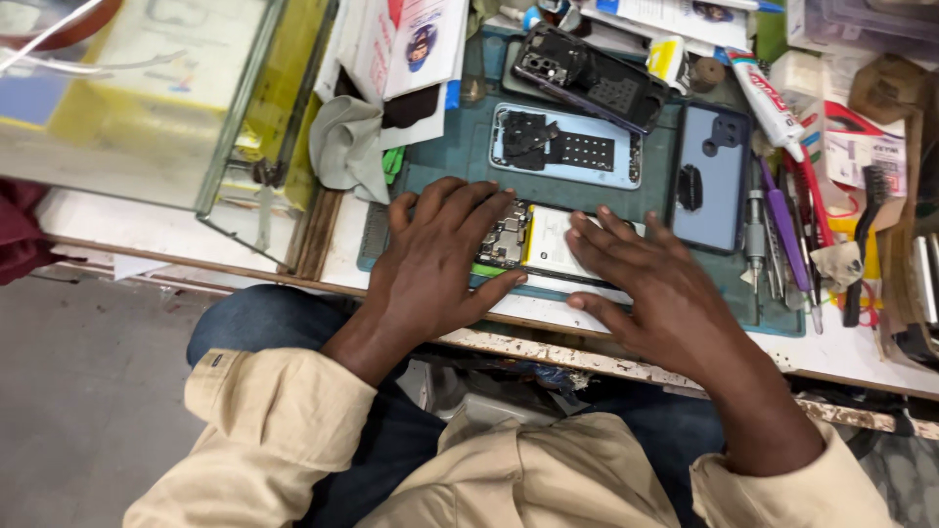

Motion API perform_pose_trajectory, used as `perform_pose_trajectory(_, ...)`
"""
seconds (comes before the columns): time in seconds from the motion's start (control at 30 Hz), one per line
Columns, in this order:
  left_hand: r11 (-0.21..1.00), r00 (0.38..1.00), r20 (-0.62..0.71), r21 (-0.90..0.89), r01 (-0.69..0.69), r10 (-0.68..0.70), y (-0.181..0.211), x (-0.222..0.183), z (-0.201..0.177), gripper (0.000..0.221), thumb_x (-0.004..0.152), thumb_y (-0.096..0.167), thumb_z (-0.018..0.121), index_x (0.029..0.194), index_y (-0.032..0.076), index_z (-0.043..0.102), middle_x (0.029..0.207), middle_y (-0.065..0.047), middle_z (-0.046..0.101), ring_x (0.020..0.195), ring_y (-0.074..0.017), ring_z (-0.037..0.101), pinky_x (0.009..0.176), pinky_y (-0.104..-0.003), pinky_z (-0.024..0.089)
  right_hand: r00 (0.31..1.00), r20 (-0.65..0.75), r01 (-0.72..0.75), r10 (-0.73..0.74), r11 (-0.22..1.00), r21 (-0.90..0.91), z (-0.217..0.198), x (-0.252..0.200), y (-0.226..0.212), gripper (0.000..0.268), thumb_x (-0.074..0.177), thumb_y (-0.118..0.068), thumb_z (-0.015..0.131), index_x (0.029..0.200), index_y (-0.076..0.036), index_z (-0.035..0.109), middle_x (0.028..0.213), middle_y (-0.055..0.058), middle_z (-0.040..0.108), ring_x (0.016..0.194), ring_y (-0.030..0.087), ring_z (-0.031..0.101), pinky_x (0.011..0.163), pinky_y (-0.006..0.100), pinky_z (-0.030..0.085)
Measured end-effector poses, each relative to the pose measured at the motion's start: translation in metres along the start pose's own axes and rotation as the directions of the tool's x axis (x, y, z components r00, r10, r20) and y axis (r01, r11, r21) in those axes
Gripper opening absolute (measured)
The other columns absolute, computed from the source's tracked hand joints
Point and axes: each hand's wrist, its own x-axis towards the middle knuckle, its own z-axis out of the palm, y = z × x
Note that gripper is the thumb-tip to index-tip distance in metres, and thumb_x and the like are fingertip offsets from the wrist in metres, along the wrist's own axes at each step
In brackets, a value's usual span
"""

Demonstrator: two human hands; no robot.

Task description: The person uses a metal spudger to pry and lift internal components inside a disassembled smartphone. They then place a new battery into the phone chassis and press it into place. Finally, they use a screwdriver to secure the battery with screws.

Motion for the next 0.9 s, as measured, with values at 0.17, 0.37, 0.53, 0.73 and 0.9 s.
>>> perform_pose_trajectory(0.17, 1.0, 1.0, -0.005, -0.008, 0.002, -0.002, 0.004, 0.002, -0.003, 0.077, 0.087, 0.052, 0.072, 0.146, 0.007, 0.053, 0.143, -0.012, 0.056, 0.135, -0.0326, 0.046, 0.107, -0.056, 0.028, 0.999, 0.04, 0.014, -0.011, 0.998, -0.068, -0.011, 0.008, 0.002, 0.05, 0.09, -0.036, 0.071, 0.134, -0.013, 0.067, 0.145, 0.005, 0.059, 0.138, 0.027, 0.051, 0.114, 0.058, 0.03)
perform_pose_trajectory(0.37, 1.0, 1.0, 0.004, -0.024, 0.019, -0.019, -0.001, 0.001, -0.001, 0.079, 0.086, 0.054, 0.072, 0.147, 0.006, 0.051, 0.142, -0.013, 0.056, 0.133, -0.0324, 0.046, 0.106, -0.056, 0.028, 0.983, -0.173, 0.078, -0.06, 0.992, 0.099, -0.024, 0.037, 0.013, 0.025, 0.093, -0.023, 0.073, 0.113, -0.009, 0.077, 0.112, 0.006, 0.074, 0.106, 0.029, 0.07, 0.092, 0.045, 0.056)
perform_pose_trajectory(0.53, 1.0, 1.0, 0.016, -0.007, 0.015, -0.015, -0.002, 0.003, 0.0, 0.082, 0.086, 0.055, 0.072, 0.147, 0.005, 0.05, 0.14, -0.012, 0.056, 0.132, -0.0322, 0.046, 0.106, -0.057, 0.027, 0.995, -0.066, 0.08, -0.081, 0.997, -0.013, -0.016, 0.072, -0.002, 0.024, 0.087, -0.025, 0.075, 0.109, -0.015, 0.079, 0.096, 0.005, 0.072, 0.094, 0.03, 0.068, 0.079, 0.047, 0.056)
perform_pose_trajectory(0.73, 1.0, 1.0, -0.012, -0.011, 0.005, -0.005, -0.006, 0.001, 0.003, 0.081, 0.087, 0.055, 0.071, 0.147, 0.004, 0.051, 0.142, -0.012, 0.056, 0.135, -0.0332, 0.044, 0.107, -0.057, 0.027, 0.992, 0.036, 0.128, -0.124, 0.982, -0.137, -0.015, 0.087, -0.004, 0.022, 0.088, -0.031, 0.074, 0.103, -0.016, 0.08, 0.09, 0.003, 0.072, 0.085, 0.027, 0.07, 0.069, 0.046, 0.058)
perform_pose_trajectory(0.9, 1.0, 1.0, -0.003, -0.018, 0.005, -0.005, -0.008, 0.001, 0.006, 0.077, 0.088, 0.056, 0.071, 0.142, 0.003, 0.054, 0.144, -0.013, 0.055, 0.136, -0.0332, 0.044, 0.108, -0.057, 0.027, 0.98, -0.055, 0.173, -0.189, 0.96, -0.221, -0.004, 0.083, 0.002, 0.016, 0.09, -0.029, 0.073, 0.093, -0.015, 0.08, 0.082, 0.001, 0.071, 0.073, 0.023, 0.07, 0.058, 0.041, 0.057)
